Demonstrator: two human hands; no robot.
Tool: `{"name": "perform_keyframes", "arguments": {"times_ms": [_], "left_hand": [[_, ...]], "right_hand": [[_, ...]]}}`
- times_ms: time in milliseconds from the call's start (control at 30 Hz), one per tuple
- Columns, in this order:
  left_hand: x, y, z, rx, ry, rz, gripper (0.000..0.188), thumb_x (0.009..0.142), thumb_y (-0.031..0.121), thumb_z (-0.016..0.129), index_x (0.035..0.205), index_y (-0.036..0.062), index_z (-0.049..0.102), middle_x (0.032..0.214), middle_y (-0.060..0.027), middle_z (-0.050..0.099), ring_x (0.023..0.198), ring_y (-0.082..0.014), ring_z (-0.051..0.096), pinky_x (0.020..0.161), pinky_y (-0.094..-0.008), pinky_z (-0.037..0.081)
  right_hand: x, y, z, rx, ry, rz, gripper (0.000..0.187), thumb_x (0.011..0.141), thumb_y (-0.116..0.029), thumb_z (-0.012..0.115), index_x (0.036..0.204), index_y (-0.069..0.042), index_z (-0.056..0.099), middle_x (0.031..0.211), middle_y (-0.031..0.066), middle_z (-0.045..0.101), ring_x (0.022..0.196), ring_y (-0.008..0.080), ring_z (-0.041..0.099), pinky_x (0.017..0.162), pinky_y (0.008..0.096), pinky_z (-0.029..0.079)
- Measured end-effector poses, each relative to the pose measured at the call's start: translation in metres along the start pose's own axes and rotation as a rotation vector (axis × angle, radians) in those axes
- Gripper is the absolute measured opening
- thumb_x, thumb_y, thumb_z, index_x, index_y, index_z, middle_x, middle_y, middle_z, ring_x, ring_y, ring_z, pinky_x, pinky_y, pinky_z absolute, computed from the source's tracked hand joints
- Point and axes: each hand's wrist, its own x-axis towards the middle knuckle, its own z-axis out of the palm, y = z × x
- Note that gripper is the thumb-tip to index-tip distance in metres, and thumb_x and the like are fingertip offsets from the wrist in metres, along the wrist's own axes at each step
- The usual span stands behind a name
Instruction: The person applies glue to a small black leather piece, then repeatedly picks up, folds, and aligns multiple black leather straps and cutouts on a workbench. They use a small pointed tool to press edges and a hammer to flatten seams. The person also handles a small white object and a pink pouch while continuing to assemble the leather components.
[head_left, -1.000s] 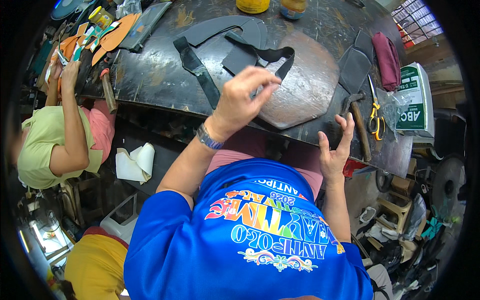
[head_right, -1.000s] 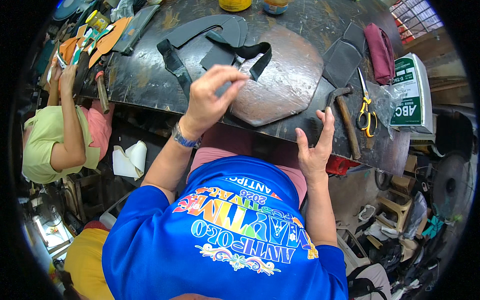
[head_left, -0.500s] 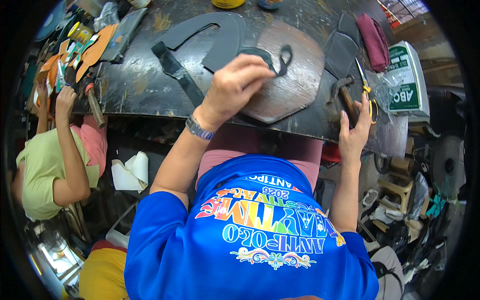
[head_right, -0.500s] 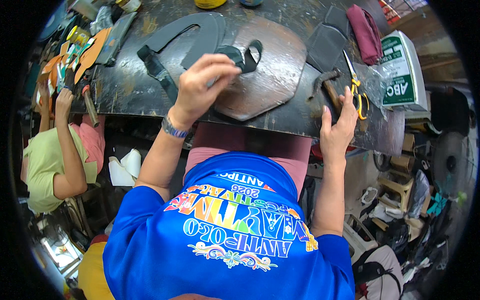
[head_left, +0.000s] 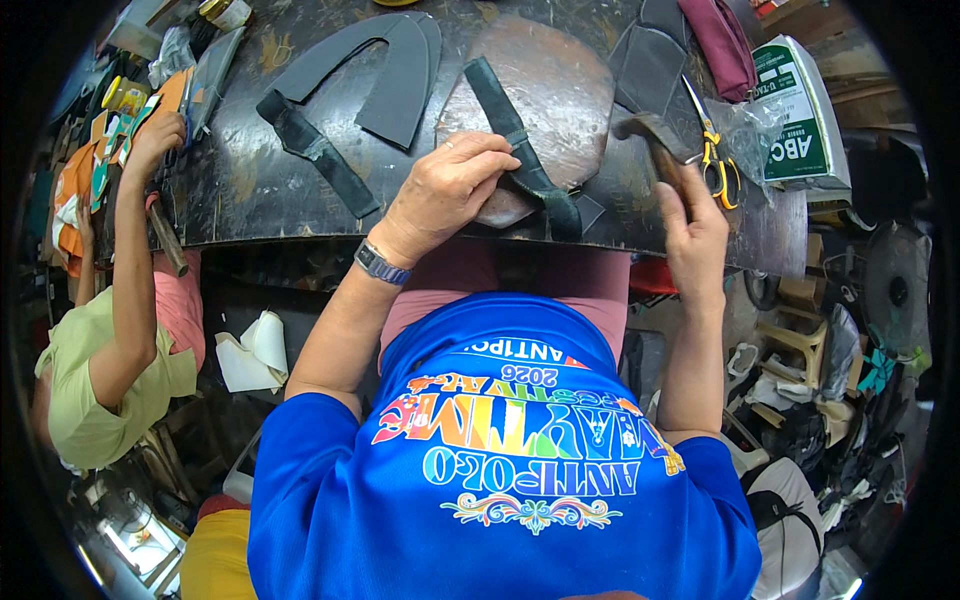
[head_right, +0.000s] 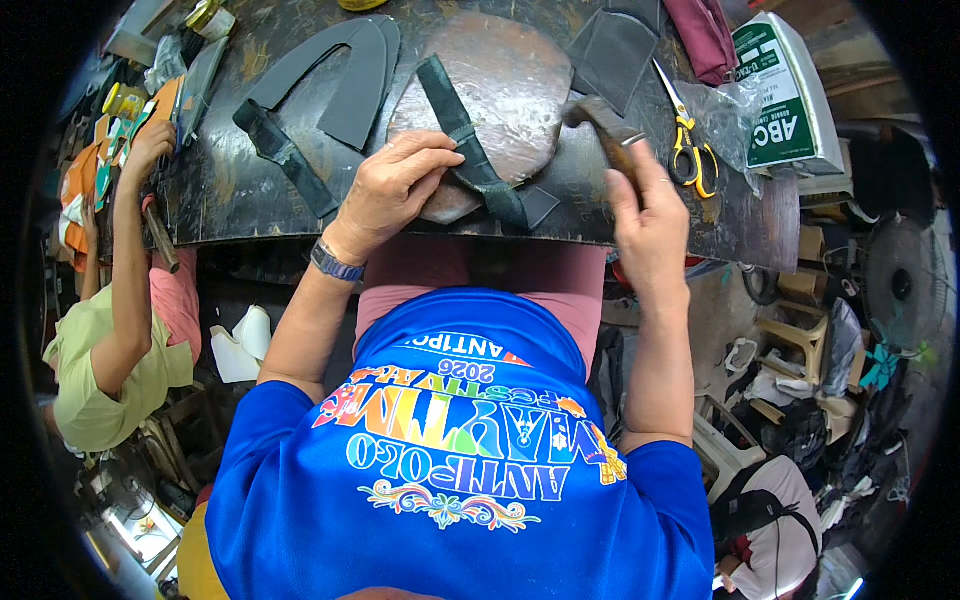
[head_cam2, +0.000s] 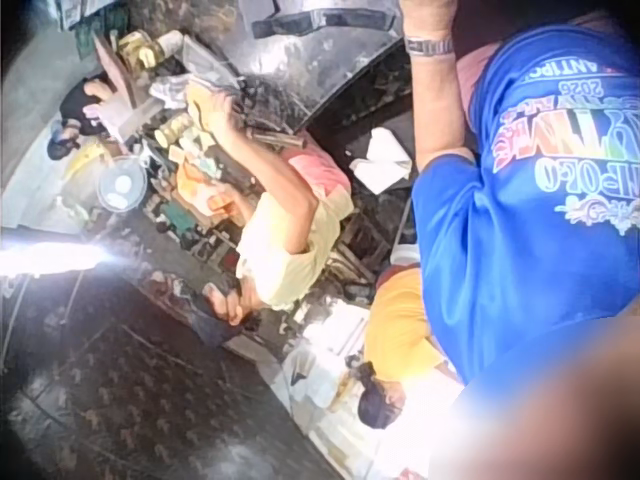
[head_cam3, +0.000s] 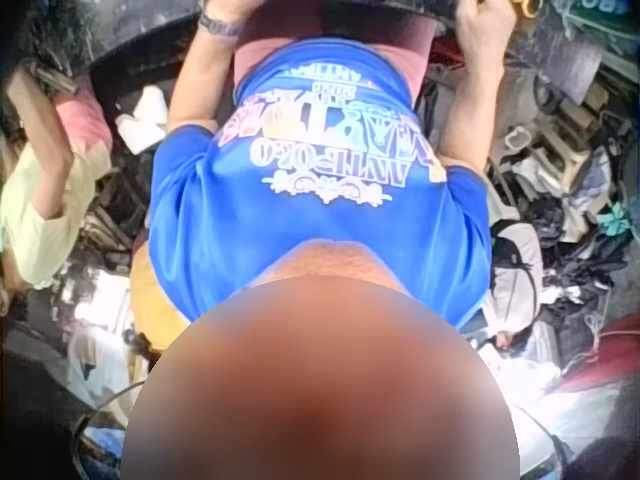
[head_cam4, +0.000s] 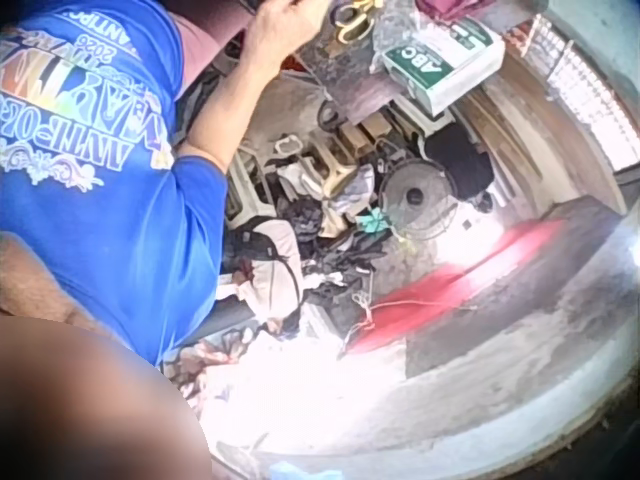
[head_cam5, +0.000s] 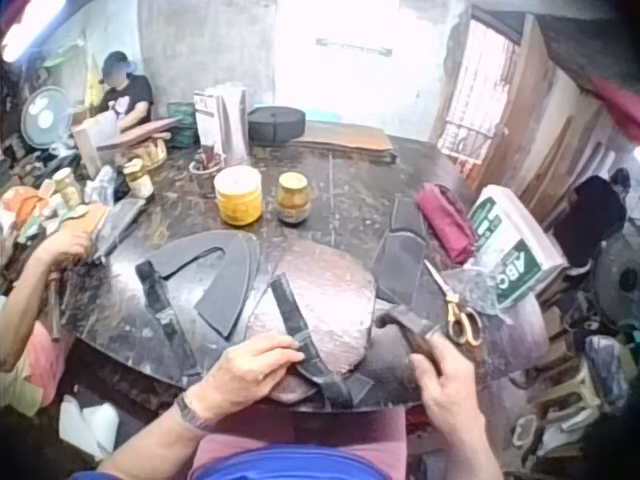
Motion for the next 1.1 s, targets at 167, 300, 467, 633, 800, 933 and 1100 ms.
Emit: {"name": "perform_keyframes", "arguments": {"times_ms": [167, 300, 467, 633, 800, 933, 1100], "left_hand": [[0.001, -0.001, 0.000, 0.029, -0.012, 0.023, 0.019, 0.082, -0.001, 0.070, 0.101, 0.0046, 0.071, 0.105, -0.0117, 0.070, 0.100, -0.0287, 0.067, 0.089, -0.0379, 0.053], [0.001, -0.001, 0.000, 0.042, -0.009, 0.030, 0.019, 0.083, 0.000, 0.070, 0.101, 0.0048, 0.071, 0.105, -0.0115, 0.070, 0.100, -0.0290, 0.067, 0.089, -0.0380, 0.053], [0.001, 0.000, 0.000, 0.043, -0.024, 0.028, 0.019, 0.082, 0.000, 0.069, 0.100, 0.0041, 0.070, 0.105, -0.0108, 0.069, 0.101, -0.0287, 0.065, 0.090, -0.0378, 0.053], [0.003, 0.001, -0.002, 0.026, -0.033, 0.008, 0.020, 0.078, 0.002, 0.070, 0.098, 0.0042, 0.070, 0.104, -0.0086, 0.068, 0.104, -0.0277, 0.063, 0.091, -0.0364, 0.051], [0.006, 0.011, -0.005, -0.146, 0.101, -0.162, 0.011, 0.084, 0.006, 0.072, 0.095, 0.0043, 0.071, 0.093, -0.0068, 0.068, 0.087, -0.0232, 0.066, 0.078, -0.0318, 0.053], [0.012, 0.017, -0.002, -1.079, 0.301, -0.697, 0.015, 0.097, 0.015, 0.068, 0.109, 0.0059, 0.065, 0.083, 0.0019, 0.064, 0.072, -0.0018, 0.060, 0.063, -0.0211, 0.050], [0.019, 0.021, 0.009, -1.405, 0.275, -0.868, 0.018, 0.100, 0.018, 0.063, 0.114, 0.0086, 0.057, 0.092, 0.0000, 0.067, 0.071, -0.0067, 0.063, 0.064, -0.0216, 0.053]], "right_hand": [[-0.003, -0.021, 0.020, -0.087, -0.172, -0.130, 0.038, 0.094, -0.014, 0.067, 0.130, -0.003, 0.062, 0.098, 0.0160, 0.068, 0.087, 0.0289, 0.067, 0.079, 0.0340, 0.051], [0.002, -0.029, 0.032, -0.022, -0.166, -0.145, 0.039, 0.093, -0.015, 0.068, 0.130, -0.004, 0.062, 0.098, 0.0160, 0.068, 0.086, 0.0305, 0.068, 0.077, 0.0349, 0.052], [0.001, -0.029, 0.044, -0.043, -0.224, -0.161, 0.038, 0.093, -0.016, 0.069, 0.129, -0.004, 0.063, 0.097, 0.0154, 0.068, 0.085, 0.0301, 0.068, 0.076, 0.0353, 0.052], [0.009, -0.021, 0.039, 0.071, -0.025, -0.160, 0.050, 0.092, -0.010, 0.069, 0.141, -0.011, 0.057, 0.117, 0.0171, 0.070, 0.098, 0.0222, 0.070, 0.087, 0.0345, 0.053], [0.011, -0.008, 0.017, -0.138, 0.004, 0.026, 0.064, 0.090, -0.011, 0.071, 0.148, -0.020, 0.048, 0.089, 0.0115, 0.070, 0.074, 0.0215, 0.067, 0.074, 0.0364, 0.053], [0.008, 0.002, 0.015, -0.236, 0.005, 0.057, 0.070, 0.088, -0.009, 0.072, 0.151, -0.020, 0.043, 0.084, 0.0110, 0.066, 0.072, 0.0237, 0.065, 0.072, 0.0372, 0.052], [0.005, 0.000, 0.025, -0.344, 0.030, -0.042, 0.072, 0.087, -0.004, 0.070, 0.152, -0.015, 0.040, 0.108, 0.0146, 0.063, 0.099, 0.0255, 0.063, 0.087, 0.0365, 0.050]]}}
